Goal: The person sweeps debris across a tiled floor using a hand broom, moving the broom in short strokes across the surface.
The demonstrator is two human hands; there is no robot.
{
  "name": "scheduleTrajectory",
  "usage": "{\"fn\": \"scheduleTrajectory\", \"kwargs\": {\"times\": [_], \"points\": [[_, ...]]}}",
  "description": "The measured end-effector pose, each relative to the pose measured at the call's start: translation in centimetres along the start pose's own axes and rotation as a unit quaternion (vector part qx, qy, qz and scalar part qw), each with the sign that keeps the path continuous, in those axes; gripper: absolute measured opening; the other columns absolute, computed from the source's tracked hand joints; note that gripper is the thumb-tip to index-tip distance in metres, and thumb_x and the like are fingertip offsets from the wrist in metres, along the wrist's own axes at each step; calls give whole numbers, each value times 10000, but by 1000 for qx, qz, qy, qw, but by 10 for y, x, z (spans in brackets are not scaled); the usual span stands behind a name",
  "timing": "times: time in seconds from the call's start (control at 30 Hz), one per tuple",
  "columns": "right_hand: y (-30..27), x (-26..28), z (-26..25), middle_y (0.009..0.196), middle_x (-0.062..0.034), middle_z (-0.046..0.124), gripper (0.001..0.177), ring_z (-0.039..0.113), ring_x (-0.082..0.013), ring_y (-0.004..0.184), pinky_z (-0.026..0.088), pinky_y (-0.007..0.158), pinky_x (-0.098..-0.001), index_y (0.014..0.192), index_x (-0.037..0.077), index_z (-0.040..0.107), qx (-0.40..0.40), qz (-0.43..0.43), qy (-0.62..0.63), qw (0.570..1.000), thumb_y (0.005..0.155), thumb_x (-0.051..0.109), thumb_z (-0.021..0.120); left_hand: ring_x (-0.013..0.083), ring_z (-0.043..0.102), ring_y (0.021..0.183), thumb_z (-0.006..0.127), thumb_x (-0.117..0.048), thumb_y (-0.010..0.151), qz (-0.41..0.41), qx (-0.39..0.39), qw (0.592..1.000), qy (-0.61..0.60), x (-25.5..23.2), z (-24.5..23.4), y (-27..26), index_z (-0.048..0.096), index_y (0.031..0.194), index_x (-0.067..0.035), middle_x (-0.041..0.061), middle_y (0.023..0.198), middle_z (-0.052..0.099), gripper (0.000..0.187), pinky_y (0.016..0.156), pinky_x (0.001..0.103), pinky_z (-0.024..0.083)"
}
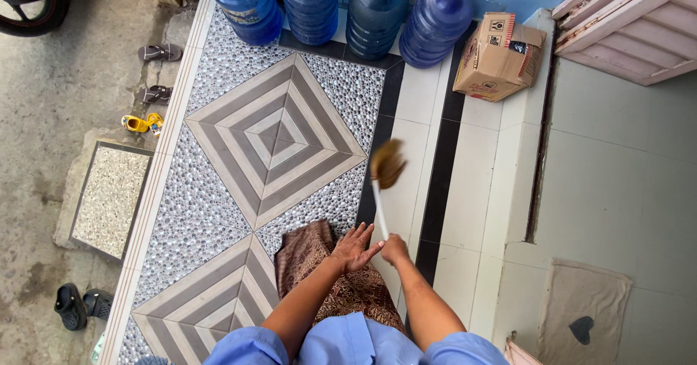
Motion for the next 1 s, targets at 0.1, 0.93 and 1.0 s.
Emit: {"fn": "scheduleTrajectory", "kwargs": {"times": [0.1,0.93,1.0], "points": [[-9,23,28,829,-161,688,368,571,-180,506,455,425,-342,1320,48,674,90,-67,123,986,1019,201,528,360,91,1586,175,-864,871,-8,-4,1000,13,3,-14,2,117,1665,-243,123,1725,93,1011,1288,511,123],[24,23,-39,1281,-176,686,477,735,-283,1068,585,934,-380,1446,105,548,-18,84,53,995,971,143,561,347,45,1590,119,-899,816,10,70,993,96,-6,-97,56,84,1660,-258,94,1733,43,1060,1258,621,114],[22,39,-34,1160,-159,698,480,712,-262,950,566,842,-396,1441,149,541,-7,23,76,997,963,166,582,343,42,1593,107,-895,804,1,77,992,102,-7,-89,63,86,1659,-266,89,1733,41,1062,1251,636,107]]}}
Point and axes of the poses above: each hand's wrist, its own y-axis towards the middle knuckle, its own z-axis out of the palm, x = y × z, the point moved 8 cm from there along y, towards the middle knuckle
